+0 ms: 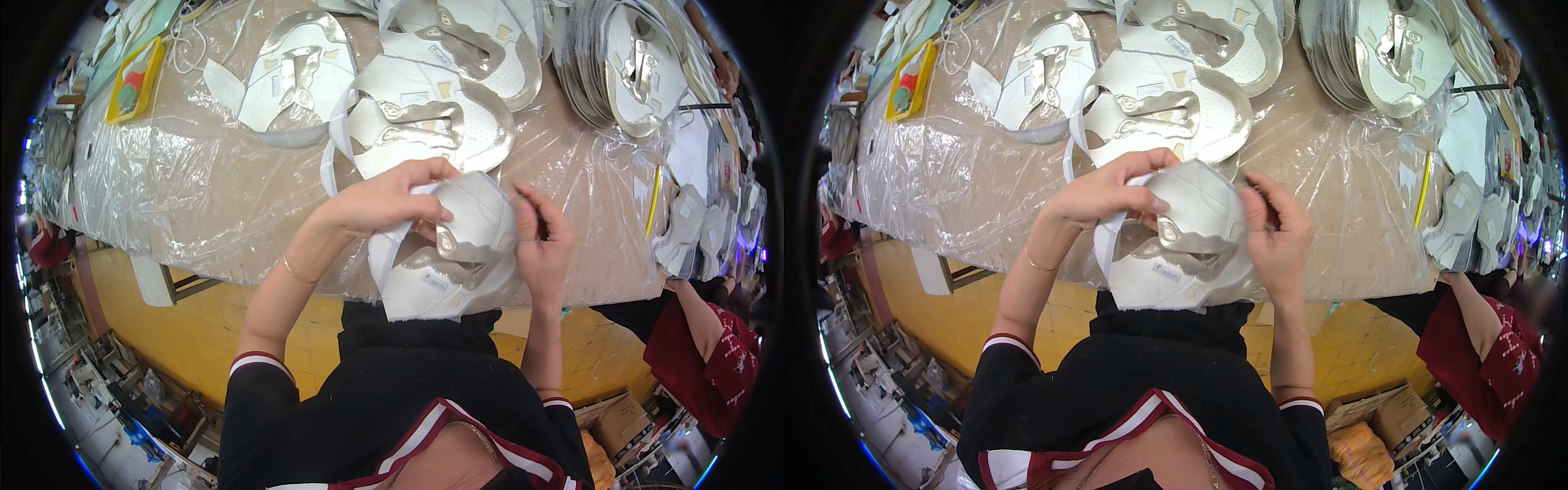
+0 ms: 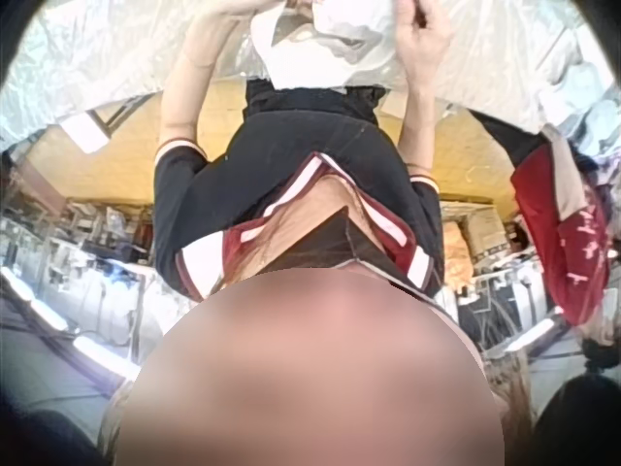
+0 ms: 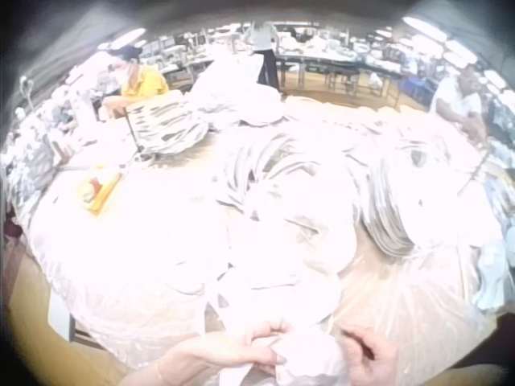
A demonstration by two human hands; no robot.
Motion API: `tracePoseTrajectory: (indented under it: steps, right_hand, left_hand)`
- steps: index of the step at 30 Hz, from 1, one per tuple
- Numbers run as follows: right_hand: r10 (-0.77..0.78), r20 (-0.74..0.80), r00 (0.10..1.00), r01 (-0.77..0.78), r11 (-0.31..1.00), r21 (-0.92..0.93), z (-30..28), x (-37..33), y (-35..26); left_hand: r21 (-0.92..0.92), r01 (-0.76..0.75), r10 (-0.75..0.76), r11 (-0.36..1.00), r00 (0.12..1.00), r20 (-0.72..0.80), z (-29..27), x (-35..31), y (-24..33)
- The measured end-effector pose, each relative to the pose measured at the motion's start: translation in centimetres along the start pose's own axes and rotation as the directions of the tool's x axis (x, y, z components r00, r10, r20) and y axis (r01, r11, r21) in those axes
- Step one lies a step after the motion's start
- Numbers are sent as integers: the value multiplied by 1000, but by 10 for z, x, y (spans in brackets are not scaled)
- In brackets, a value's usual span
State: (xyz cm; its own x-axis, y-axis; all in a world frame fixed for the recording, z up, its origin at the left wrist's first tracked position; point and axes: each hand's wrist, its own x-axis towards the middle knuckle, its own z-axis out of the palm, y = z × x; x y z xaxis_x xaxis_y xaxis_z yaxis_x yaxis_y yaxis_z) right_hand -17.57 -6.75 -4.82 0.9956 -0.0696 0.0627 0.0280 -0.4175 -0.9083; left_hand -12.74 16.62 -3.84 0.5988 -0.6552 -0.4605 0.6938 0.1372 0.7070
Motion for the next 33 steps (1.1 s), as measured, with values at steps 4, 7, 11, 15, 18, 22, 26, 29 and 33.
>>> tracePoseTrajectory:
  steps: [4, 7, 11, 15, 18, 22, 26, 29, 33]
  right_hand:
    - [-204, -223, 953, 163, 968, -190, -1, 4, -2]
    - [-402, -115, 908, 357, 889, -286, 6, 0, -13]
    - [-499, 43, 865, 492, 830, -263, 29, 1, -19]
    - [-457, -45, 888, 447, 882, -146, 41, 3, -18]
    - [-394, 9, 919, 392, 911, -129, 38, -3, -20]
    - [-403, 24, 915, 401, 901, -163, 33, -7, -21]
    - [-453, 26, 891, 447, 866, -224, 33, -4, -22]
    - [-460, -27, 887, 442, 866, -233, 35, -4, -20]
    - [-440, -125, 889, 418, 893, -168, 37, -6, -15]
  left_hand:
    - [-142, -64, 18, 988, 952, -304, -2, -4, -8]
    - [-14, -120, 109, 993, 940, -322, 0, -2, -10]
    - [31, -144, 147, 989, 957, -249, 10, -2, -12]
    - [75, -182, 191, 981, 971, -145, 13, -12, -7]
    - [91, -163, 176, 982, 972, -159, 16, -16, -6]
    - [40, -196, 200, 980, 971, -129, 20, -15, -7]
    - [85, -195, 202, 977, 975, -92, 19, -14, -4]
    - [133, -220, 230, 966, 971, -65, 19, -14, -2]
    - [110, -174, 185, 978, 978, -98, 22, -14, 0]
